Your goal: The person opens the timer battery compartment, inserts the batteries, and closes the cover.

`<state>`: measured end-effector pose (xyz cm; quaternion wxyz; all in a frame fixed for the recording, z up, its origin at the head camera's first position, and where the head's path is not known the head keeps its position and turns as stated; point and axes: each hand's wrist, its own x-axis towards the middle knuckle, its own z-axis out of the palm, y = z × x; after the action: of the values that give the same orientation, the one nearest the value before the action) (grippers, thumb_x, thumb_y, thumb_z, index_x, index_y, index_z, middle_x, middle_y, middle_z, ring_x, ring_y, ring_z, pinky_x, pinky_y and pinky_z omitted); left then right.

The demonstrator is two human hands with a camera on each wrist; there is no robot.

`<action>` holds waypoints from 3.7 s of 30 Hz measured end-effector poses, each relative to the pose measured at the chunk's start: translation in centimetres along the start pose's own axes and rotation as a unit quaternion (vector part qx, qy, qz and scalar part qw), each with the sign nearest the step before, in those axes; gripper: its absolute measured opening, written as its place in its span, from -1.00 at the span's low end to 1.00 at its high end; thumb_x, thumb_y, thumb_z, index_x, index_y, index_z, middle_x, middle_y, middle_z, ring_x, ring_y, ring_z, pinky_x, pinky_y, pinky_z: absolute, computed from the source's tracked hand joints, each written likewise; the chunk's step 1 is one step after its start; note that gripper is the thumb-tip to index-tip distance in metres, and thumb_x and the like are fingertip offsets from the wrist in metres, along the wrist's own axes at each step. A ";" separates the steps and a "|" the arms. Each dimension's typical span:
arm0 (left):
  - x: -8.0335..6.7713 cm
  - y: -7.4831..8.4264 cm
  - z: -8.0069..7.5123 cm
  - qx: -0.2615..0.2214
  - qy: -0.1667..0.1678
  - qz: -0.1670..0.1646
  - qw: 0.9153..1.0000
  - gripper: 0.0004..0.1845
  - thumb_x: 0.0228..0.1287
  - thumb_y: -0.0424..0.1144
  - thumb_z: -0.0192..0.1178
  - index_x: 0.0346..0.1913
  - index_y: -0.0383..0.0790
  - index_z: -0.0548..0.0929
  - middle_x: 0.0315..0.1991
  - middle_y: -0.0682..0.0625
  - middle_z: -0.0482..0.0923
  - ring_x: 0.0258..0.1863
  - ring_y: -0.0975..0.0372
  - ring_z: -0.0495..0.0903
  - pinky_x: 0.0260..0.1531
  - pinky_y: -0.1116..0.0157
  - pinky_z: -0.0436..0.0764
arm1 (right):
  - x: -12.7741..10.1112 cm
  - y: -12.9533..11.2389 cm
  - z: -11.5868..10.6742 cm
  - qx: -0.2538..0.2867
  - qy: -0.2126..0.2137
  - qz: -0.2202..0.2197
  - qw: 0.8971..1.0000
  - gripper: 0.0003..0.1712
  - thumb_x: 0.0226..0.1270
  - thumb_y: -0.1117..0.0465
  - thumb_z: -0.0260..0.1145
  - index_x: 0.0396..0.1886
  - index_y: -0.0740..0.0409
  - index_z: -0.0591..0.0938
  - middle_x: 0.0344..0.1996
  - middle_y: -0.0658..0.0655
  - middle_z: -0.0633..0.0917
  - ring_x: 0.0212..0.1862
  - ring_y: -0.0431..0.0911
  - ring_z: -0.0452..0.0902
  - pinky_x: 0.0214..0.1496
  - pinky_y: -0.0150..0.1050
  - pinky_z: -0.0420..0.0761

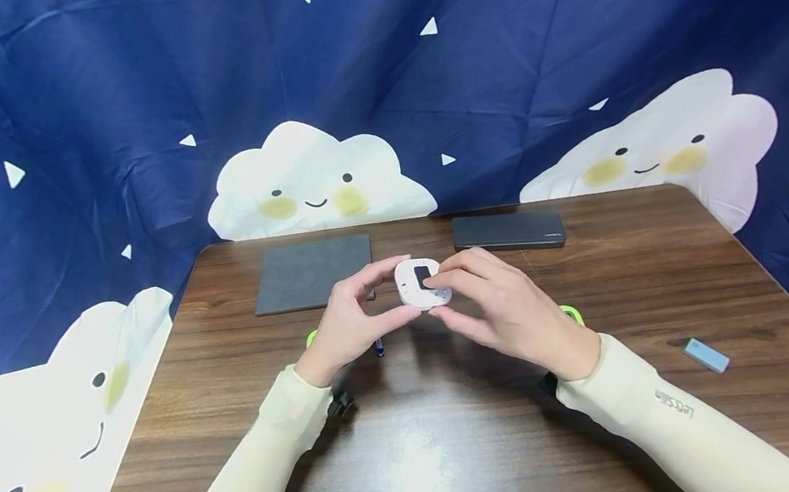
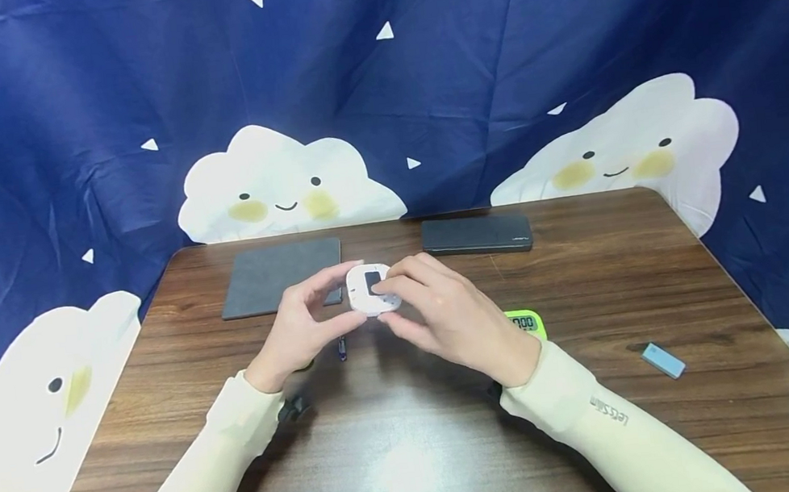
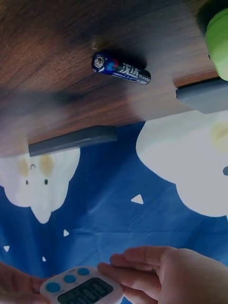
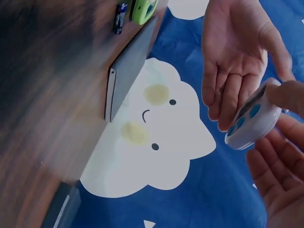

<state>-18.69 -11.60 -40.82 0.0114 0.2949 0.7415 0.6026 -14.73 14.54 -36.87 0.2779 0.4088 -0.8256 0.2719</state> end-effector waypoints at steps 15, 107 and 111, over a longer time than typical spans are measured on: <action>0.0 -0.5 0.8 0.193 0.025 0.096 0.976 -0.13 0.28 -0.20 0.63 0.64 -0.08 0.54 0.41 -0.05 0.72 0.41 0.11 0.65 0.37 0.01 0.68 | -0.4 1.2 -0.1 0.337 0.028 0.363 0.868 -0.66 0.48 0.34 0.56 0.19 0.28 0.80 -0.14 0.13 0.89 -0.17 -0.15 0.88 -0.02 -0.25 0.88; 1.2 -3.9 5.7 0.368 -0.172 -0.114 0.907 -0.65 0.23 0.01 0.67 -0.21 -0.19 0.82 0.17 -0.02 0.84 0.13 0.06 0.76 0.17 0.09 0.72 | -6.1 4.8 3.7 0.056 -0.271 0.331 0.902 -0.36 0.14 0.08 0.80 0.16 0.23 0.79 -0.18 0.04 0.72 -0.14 -0.15 0.60 -0.06 -0.26 0.59; 0.8 -3.3 4.0 0.371 -0.157 -0.118 0.907 -0.51 0.23 0.05 0.65 0.01 -0.27 0.85 0.11 -0.04 0.87 0.17 0.02 0.75 0.27 0.04 0.70 | -5.3 4.9 3.8 0.058 -0.271 0.317 0.907 -0.24 0.16 0.04 0.80 0.28 0.30 0.76 -0.13 0.06 0.75 -0.10 -0.12 0.65 0.00 -0.22 0.65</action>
<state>-19.23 -7.97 -44.62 0.0887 0.2786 0.9298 0.2237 -16.98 17.28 -44.28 -0.0820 0.1986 -0.9380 0.2720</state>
